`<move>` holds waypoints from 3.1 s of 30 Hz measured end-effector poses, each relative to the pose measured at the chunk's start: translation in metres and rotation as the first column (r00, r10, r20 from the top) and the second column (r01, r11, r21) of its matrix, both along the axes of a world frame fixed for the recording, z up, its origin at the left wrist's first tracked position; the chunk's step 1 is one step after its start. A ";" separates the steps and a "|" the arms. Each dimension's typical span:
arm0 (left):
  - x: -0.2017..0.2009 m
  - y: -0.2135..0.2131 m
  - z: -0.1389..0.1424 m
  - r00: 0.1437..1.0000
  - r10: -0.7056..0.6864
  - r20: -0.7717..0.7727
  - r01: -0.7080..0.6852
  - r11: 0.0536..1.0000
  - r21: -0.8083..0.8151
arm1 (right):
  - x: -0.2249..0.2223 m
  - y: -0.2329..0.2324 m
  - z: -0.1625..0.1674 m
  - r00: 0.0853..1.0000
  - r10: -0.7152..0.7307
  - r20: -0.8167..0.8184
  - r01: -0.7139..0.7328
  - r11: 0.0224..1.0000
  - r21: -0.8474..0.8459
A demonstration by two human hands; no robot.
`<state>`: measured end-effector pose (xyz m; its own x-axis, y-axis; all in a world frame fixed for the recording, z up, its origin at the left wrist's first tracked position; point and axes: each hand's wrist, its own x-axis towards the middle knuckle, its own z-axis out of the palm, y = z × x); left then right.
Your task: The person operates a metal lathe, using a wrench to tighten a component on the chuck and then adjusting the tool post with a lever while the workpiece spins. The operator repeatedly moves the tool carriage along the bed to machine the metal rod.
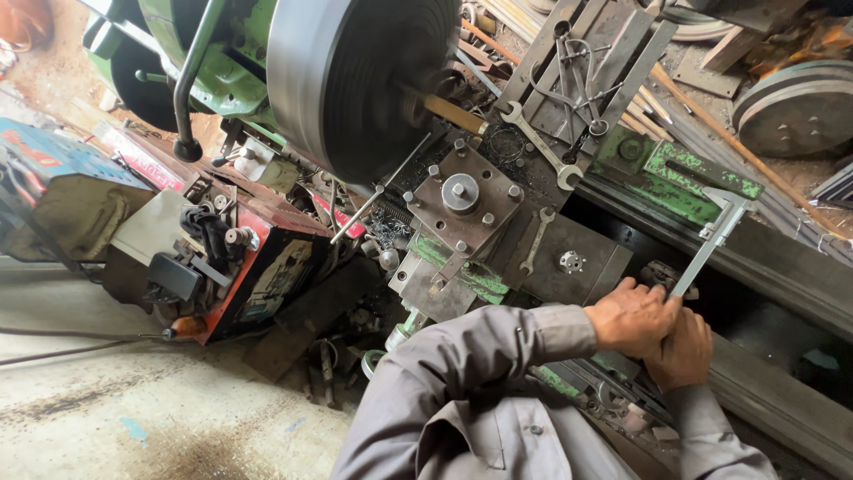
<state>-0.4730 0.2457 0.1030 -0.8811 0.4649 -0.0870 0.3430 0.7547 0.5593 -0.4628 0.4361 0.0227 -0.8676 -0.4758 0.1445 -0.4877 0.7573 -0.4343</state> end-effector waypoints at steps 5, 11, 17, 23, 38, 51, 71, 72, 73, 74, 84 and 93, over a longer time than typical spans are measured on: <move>0.035 -0.017 0.019 0.960 0.107 -0.258 -0.080 0.991 0.110 | 0.004 0.001 0.001 0.984 -0.026 0.179 0.044 0.994 -0.100; 0.051 -0.018 0.020 0.862 0.089 -0.499 -0.147 0.986 -0.079 | -0.005 0.014 -0.009 0.737 -0.314 0.598 0.232 0.949 0.213; 0.046 -0.018 0.030 0.814 -0.001 -0.580 -0.203 0.936 -0.287 | -0.019 0.026 -0.018 0.690 -0.229 0.686 0.219 0.970 0.104; 0.042 -0.022 0.041 0.844 -0.001 -0.537 -0.165 0.951 -0.262 | -0.025 0.029 -0.013 0.407 -0.109 0.907 0.408 0.910 -0.073; 0.017 -0.015 0.038 0.948 0.020 -0.317 -0.086 0.977 -0.195 | 0.009 0.000 0.080 0.864 -0.162 0.477 0.130 0.987 0.099; -0.014 -0.008 0.045 0.943 0.005 0.332 0.006 0.999 -0.032 | -0.012 -0.007 0.070 0.962 -0.012 0.273 -0.035 0.986 0.166; 0.050 -0.012 0.008 0.799 -0.010 -0.601 -0.174 0.953 -0.247 | -0.113 0.026 0.006 0.418 0.049 0.907 -0.162 0.987 0.021; 0.049 -0.012 0.008 0.795 -0.023 -0.606 -0.178 0.947 -0.269 | -0.116 0.023 0.007 0.352 0.032 0.935 -0.136 0.991 0.017; 0.049 -0.013 0.010 0.792 -0.036 -0.610 -0.180 0.940 -0.290 | -0.120 0.022 0.007 0.284 0.015 0.959 -0.109 0.994 0.016; 0.048 -0.013 0.011 0.789 -0.048 -0.613 -0.184 0.932 -0.311 | -0.122 0.020 0.007 0.213 0.001 0.977 -0.082 0.996 0.017; 0.036 -0.019 0.035 0.816 -0.055 -0.576 -0.199 0.908 -0.368 | -0.140 0.001 0.005 -0.042 0.132 0.990 -0.059 0.989 -0.134; 0.021 -0.008 0.023 0.937 0.061 -0.344 -0.126 0.978 -0.169 | -0.098 -0.005 -0.001 0.829 0.200 0.523 -0.210 0.977 -0.041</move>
<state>-0.4522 0.2381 0.1258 -0.9125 0.3830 0.1438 0.4086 0.8715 0.2713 -0.5603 0.4307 0.0218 -0.6944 -0.6491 -0.3106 -0.3377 0.6751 -0.6559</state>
